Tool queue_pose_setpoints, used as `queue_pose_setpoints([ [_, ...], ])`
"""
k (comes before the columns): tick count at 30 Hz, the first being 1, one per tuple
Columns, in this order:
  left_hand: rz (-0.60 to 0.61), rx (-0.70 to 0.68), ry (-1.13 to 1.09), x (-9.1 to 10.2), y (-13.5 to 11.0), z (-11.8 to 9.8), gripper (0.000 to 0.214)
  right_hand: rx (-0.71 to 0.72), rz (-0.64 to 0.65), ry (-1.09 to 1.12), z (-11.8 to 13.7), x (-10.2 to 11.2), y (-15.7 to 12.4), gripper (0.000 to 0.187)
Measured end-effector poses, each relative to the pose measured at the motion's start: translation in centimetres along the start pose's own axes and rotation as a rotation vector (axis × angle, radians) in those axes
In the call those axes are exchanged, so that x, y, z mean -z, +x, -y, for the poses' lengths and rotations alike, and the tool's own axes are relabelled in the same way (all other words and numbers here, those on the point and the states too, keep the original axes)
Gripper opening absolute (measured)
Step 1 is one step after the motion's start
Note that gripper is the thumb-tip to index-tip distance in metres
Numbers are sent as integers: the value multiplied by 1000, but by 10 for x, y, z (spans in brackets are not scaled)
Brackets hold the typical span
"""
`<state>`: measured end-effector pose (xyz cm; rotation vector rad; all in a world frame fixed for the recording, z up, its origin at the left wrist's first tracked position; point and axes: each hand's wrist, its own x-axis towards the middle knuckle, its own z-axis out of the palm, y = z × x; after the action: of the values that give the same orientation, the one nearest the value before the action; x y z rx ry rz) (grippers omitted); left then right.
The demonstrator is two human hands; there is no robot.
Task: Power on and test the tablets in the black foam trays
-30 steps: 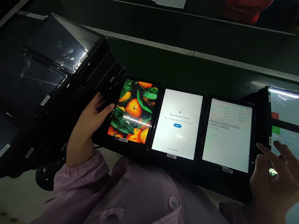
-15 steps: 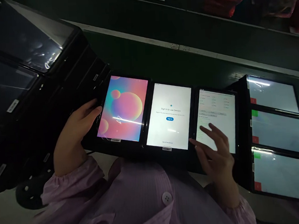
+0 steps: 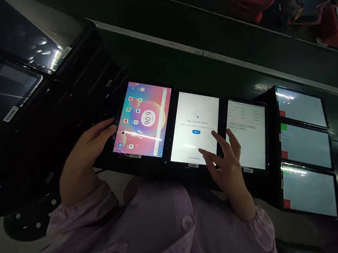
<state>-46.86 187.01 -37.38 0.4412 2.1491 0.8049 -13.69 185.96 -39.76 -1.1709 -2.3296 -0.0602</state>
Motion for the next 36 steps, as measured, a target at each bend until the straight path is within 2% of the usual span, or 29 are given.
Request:
queue_pose_setpoints([
  [10, 7, -124, -32, -9, 28, 8, 36, 20, -130, 53, -2, 4, 7, 19],
  [15, 32, -103, -65, -12, 39, 9, 42, 40, -138, 57, -7, 6, 8, 23],
  [18, 57, -184, 40, -15, 44, 9, 48, 40, -120, 71, -7, 6, 9, 26],
  [22, 56, -265, 308, -17, 45, 6, 70, 47, -109, 119, -5, 3, 12, 22],
  [27, 41, -225, 449, -19, 39, -2, 79, 48, -95, 148, -7, 2, 14, 22],
  [32, 46, -173, 473, -20, 32, -12, 81, 28, -67, 124, -7, 1, 17, 20],
  [36, 48, -84, 402, -21, 27, -14, 81, 35, 22, 81, 4, -12, 26, 23],
])
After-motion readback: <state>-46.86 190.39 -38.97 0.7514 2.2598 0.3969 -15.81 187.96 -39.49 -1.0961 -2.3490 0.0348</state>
